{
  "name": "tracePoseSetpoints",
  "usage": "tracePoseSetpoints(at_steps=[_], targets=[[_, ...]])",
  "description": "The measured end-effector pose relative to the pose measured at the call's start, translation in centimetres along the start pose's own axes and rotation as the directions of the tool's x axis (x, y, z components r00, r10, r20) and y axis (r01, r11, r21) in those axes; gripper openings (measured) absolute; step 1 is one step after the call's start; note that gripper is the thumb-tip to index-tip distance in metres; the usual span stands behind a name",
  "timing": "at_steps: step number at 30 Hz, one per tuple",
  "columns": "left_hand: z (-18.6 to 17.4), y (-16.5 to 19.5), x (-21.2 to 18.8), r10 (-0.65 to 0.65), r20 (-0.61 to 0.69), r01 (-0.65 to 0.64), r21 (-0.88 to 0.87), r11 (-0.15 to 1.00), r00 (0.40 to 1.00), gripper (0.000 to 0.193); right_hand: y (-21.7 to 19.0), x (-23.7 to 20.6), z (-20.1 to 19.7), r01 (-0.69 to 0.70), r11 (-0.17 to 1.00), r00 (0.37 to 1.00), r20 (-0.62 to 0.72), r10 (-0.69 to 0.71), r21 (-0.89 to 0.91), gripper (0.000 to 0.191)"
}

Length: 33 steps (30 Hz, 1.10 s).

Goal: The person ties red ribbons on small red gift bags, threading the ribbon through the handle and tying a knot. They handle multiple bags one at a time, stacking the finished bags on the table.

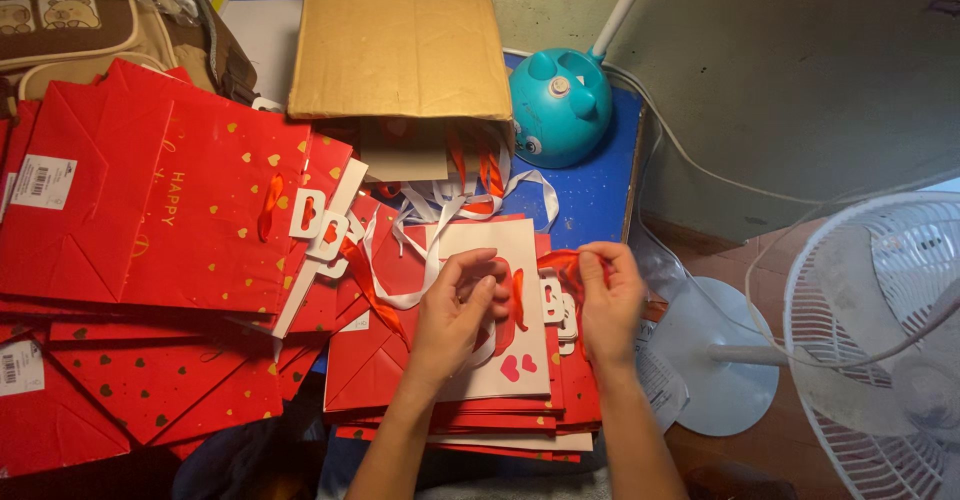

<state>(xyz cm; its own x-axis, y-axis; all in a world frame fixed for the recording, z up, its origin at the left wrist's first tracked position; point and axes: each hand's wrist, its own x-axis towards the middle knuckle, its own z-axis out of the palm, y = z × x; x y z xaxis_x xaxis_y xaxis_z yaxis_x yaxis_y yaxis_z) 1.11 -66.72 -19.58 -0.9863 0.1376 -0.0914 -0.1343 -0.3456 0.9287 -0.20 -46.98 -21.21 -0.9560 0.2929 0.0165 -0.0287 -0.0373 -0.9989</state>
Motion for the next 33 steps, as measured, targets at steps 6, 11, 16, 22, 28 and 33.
tracePoseSetpoints(at_steps=[6,11,16,22,28,33], targets=[[1.9,1.4,-1.1,0.109,-0.037,-0.069,0.567,0.821,0.993,0.039,0.9,0.2,-1.3,-0.021,0.949,0.999,-0.034,0.033,0.316,0.007],[4.0,2.7,-2.2,0.216,0.094,-0.201,0.810,0.551,0.972,0.071,-1.8,-0.9,-0.9,-0.103,0.932,0.994,0.078,0.080,0.348,0.009],[3.6,3.9,-2.8,0.237,0.015,-0.188,0.658,0.729,0.971,0.071,-5.4,-3.5,-0.2,-0.096,0.895,0.989,0.140,0.038,0.436,0.014],[2.8,6.6,-4.3,0.157,-0.188,-0.055,0.456,0.888,0.970,0.060,-8.6,-7.5,3.1,-0.034,0.999,0.922,0.387,0.023,0.023,0.060],[3.0,9.8,-6.7,0.331,-0.144,-0.214,0.518,0.828,0.933,0.052,-12.1,-9.1,3.8,0.142,0.915,0.808,0.578,0.113,-0.377,0.103],[2.6,11.5,-7.1,0.363,-0.159,-0.207,0.588,0.782,0.918,0.050,-13.5,-9.3,3.3,0.316,0.874,0.869,0.482,-0.110,-0.370,0.101]])
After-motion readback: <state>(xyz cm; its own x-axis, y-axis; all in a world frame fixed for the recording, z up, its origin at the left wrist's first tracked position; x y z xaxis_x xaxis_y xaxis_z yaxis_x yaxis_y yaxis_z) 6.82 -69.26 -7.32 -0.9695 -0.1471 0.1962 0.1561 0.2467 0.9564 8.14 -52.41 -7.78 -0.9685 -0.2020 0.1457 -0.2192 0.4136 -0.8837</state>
